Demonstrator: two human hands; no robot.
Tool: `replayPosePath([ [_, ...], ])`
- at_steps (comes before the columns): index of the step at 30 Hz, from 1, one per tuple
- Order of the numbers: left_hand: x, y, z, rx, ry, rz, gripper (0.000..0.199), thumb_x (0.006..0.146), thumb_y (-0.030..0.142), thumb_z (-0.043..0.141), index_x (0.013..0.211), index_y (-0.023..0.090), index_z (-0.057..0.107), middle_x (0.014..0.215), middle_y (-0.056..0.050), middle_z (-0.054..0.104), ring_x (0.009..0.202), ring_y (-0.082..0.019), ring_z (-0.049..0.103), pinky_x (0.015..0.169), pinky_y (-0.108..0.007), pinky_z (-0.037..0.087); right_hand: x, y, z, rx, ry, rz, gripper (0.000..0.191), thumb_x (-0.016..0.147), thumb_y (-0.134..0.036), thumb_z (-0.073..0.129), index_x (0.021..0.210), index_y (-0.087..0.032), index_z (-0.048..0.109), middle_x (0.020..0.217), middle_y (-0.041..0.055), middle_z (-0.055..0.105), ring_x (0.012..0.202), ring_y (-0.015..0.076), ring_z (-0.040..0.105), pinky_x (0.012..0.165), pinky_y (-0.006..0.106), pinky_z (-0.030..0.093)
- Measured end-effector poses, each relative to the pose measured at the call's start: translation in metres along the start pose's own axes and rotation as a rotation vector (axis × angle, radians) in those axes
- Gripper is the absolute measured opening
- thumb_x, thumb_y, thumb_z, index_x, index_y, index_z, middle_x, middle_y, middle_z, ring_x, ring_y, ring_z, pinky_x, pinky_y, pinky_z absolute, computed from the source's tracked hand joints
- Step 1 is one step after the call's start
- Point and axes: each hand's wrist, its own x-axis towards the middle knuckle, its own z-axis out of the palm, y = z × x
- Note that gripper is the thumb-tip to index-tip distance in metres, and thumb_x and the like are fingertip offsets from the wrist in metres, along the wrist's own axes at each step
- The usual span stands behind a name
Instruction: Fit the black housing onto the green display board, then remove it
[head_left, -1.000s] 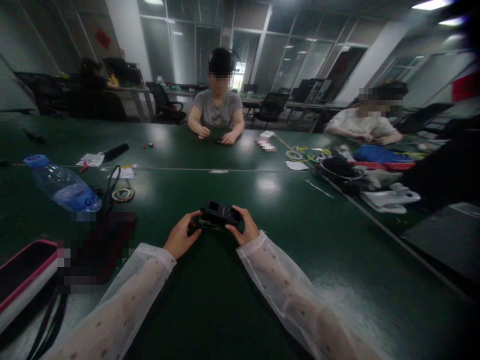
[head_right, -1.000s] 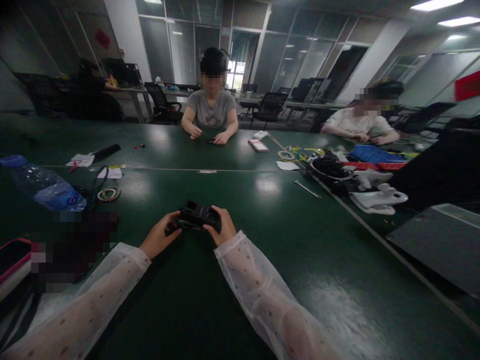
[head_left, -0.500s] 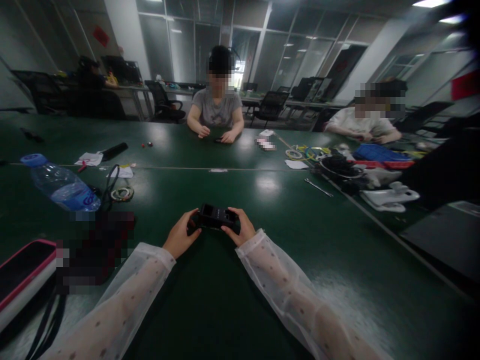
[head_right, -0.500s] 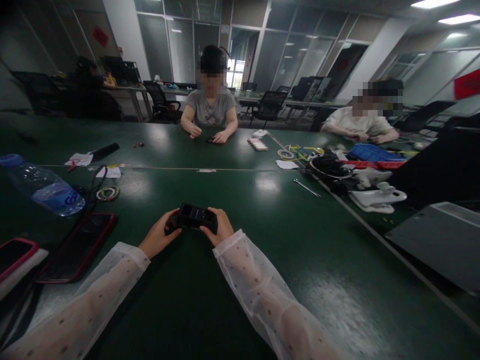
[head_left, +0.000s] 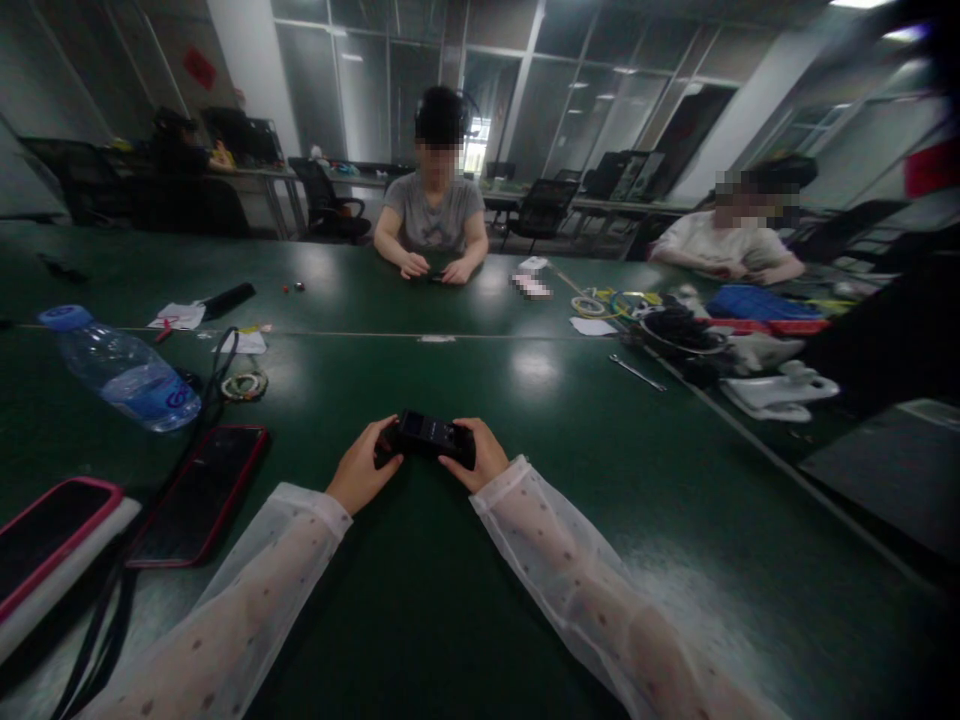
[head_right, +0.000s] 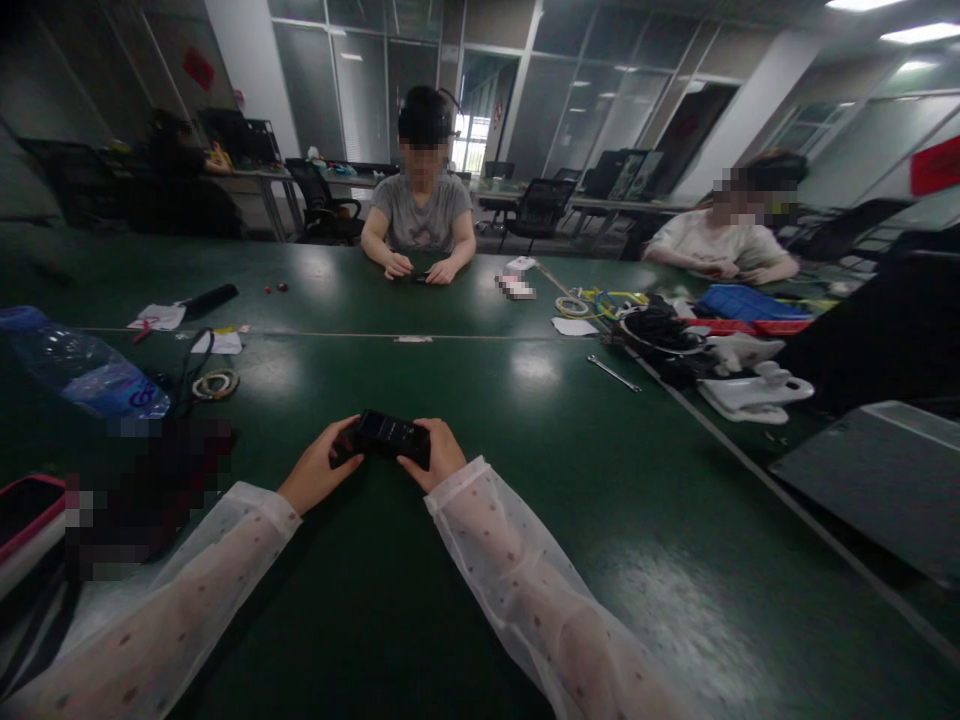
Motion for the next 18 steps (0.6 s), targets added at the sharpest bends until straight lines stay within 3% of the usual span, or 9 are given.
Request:
replayPosePath([
  [9,-0.0002,0.0032,-0.0010,-0.004,-0.003,-0.008,0.058,0.081,0.021,0.058,0.134,0.023,0.036,0.113,-0.009,0.057,0.089,-0.021,0.057,0.072,-0.034,0.045,0.0021,0.0004,-0.0008,0.040,-0.031,0.018,0.068,0.067,-0.036,0.073,0.123,-0.016,0.039,0.111,0.0131,0.053,0.102,0.0264,0.055,0.089,0.044,0.048],
  [18,-0.0005,0.0078,-0.0048,-0.012,-0.020,-0.003,0.058,0.081,0.019,0.057,0.135,0.025,0.037,0.114,-0.009,0.058,0.090,-0.021,0.057,0.071,-0.034,0.046,0.0008,0.0092,0.0026,0.043,-0.082,0.016,0.060,0.071,-0.035,0.071,0.122,-0.022,0.042,0.110,0.0092,0.056,0.103,0.0244,0.056,0.089,0.044,0.047],
])
